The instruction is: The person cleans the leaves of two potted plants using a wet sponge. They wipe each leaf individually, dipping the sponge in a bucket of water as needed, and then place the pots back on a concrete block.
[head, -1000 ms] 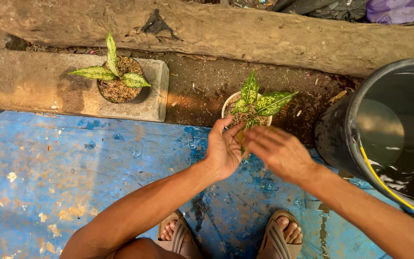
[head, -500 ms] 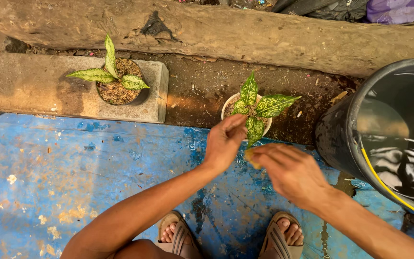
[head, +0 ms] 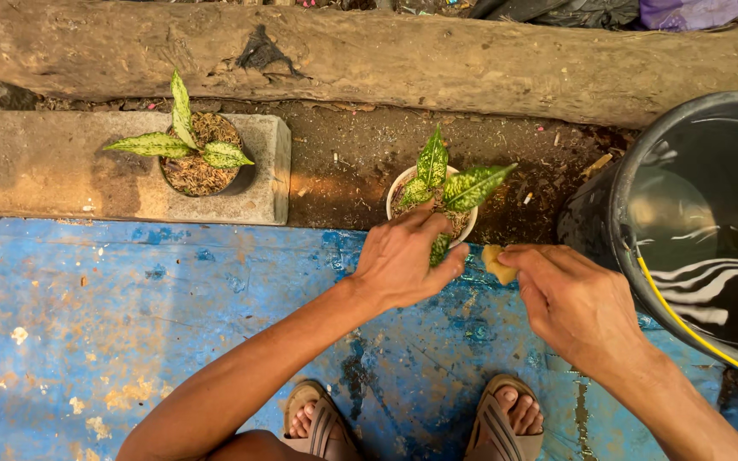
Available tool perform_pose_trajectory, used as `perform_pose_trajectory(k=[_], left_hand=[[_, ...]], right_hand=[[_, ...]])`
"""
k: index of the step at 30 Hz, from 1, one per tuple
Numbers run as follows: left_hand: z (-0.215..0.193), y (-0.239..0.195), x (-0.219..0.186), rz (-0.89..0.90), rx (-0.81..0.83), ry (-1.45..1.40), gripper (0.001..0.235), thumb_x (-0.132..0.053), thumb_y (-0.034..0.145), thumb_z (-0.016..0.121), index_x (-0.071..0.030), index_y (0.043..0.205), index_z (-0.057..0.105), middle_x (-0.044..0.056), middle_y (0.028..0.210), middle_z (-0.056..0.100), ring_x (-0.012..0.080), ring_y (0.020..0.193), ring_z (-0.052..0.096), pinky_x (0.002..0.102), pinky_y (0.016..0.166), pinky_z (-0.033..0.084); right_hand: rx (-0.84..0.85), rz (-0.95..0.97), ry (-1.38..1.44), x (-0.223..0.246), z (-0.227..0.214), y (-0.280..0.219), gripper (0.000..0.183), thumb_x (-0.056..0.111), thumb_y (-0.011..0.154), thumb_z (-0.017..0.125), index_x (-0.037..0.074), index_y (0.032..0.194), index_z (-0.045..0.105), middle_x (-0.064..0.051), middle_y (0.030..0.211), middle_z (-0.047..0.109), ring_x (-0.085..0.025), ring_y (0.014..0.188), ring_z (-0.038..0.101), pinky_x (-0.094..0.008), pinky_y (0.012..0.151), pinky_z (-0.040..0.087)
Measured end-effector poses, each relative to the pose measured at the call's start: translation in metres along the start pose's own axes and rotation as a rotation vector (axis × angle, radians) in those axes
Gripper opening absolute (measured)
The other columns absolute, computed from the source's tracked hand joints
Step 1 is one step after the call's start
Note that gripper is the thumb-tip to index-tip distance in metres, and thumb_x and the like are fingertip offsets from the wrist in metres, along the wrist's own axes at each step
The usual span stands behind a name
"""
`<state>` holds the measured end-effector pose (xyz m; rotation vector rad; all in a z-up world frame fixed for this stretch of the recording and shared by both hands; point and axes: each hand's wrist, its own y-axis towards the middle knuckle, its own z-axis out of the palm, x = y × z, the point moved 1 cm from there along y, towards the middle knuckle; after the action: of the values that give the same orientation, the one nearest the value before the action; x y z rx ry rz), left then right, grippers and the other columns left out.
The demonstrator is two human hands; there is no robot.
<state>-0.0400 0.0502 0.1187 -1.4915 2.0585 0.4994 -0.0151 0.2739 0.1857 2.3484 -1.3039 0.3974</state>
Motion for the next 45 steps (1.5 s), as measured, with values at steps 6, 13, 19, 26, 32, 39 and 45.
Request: perform_pose_trajectory(k=[6, 13, 19, 26, 32, 39, 45], left_hand=[[-0.004, -0.002, -0.007, 0.104, -0.070, 0.121, 0.055, -0.008, 0.078, 0.064, 0.002, 0.132, 0.060, 0.023, 0.119, 0.066, 0.0386, 0.091, 0.072, 0.045, 0.070, 0.061], [0.014, 0.002, 0.019, -0.467, 0.011, -0.509, 0.046, -0.006, 0.100, 0.054, -0.009, 0.145, 0.058, 0.016, 0.130, 0.069, 0.0279, 0.090, 0.078, 0.035, 0.081, 0.066], [0.037, 0.004, 0.033, -0.719, -0.067, -1.573, 0.046, 0.007, 0.094, 0.049, 0.002, 0.139, 0.054, 0.014, 0.129, 0.063, 0.0239, 0.117, 0.064, 0.041, 0.104, 0.059], [0.035, 0.003, 0.042, -0.771, -0.155, -1.713, 0.043, -0.005, 0.088, 0.049, -0.002, 0.128, 0.060, 0.014, 0.118, 0.064, 0.0225, 0.104, 0.061, 0.047, 0.102, 0.053], [0.039, 0.002, 0.041, -0.729, -0.175, -1.855, 0.019, -0.023, 0.096, 0.055, -0.007, 0.104, 0.062, 0.007, 0.093, 0.068, 0.0189, 0.086, 0.064, 0.042, 0.090, 0.054], [0.043, 0.000, 0.039, -0.643, -0.183, -1.814, 0.016, -0.017, 0.097, 0.059, -0.003, 0.104, 0.057, 0.012, 0.093, 0.065, 0.0205, 0.081, 0.065, 0.038, 0.078, 0.061], [0.041, -0.002, 0.041, -0.719, -0.082, -1.639, 0.053, -0.013, 0.096, 0.054, -0.007, 0.148, 0.054, 0.018, 0.120, 0.058, 0.0180, 0.085, 0.057, 0.032, 0.067, 0.052]], right_hand=[[0.030, 0.201, 0.024, -0.004, 0.018, 0.006, 0.022, 0.008, 0.088, 0.066, 0.010, 0.108, 0.074, -0.010, 0.097, 0.077, -0.028, 0.069, 0.072, -0.040, 0.062, 0.058], [-0.111, 0.166, 0.136, -0.020, 0.079, 0.025, 0.028, 0.009, 0.093, 0.068, 0.002, 0.120, 0.067, -0.018, 0.096, 0.076, -0.026, 0.073, 0.076, -0.039, 0.059, 0.062], [-0.222, -0.299, -0.166, -0.020, 0.112, 0.037, 0.028, -0.001, 0.091, 0.066, -0.002, 0.119, 0.066, -0.022, 0.115, 0.075, -0.034, 0.100, 0.076, -0.040, 0.082, 0.064], [-0.160, -0.402, -0.075, -0.006, 0.107, 0.041, 0.026, -0.007, 0.088, 0.064, 0.002, 0.112, 0.071, -0.019, 0.122, 0.074, -0.032, 0.110, 0.074, -0.041, 0.092, 0.061], [-0.102, -0.424, -0.028, -0.002, 0.093, 0.041, 0.035, -0.006, 0.078, 0.066, 0.000, 0.111, 0.070, -0.017, 0.121, 0.073, -0.034, 0.116, 0.071, -0.044, 0.101, 0.057], [-0.007, -0.339, -0.005, -0.001, 0.102, 0.036, 0.030, -0.011, 0.083, 0.065, -0.001, 0.111, 0.067, -0.020, 0.127, 0.070, -0.033, 0.120, 0.068, -0.041, 0.104, 0.056], [-0.010, -0.349, 0.102, 0.020, 0.109, 0.013, 0.029, -0.009, 0.080, 0.065, 0.000, 0.107, 0.069, -0.017, 0.120, 0.072, -0.033, 0.120, 0.067, -0.044, 0.103, 0.057]])
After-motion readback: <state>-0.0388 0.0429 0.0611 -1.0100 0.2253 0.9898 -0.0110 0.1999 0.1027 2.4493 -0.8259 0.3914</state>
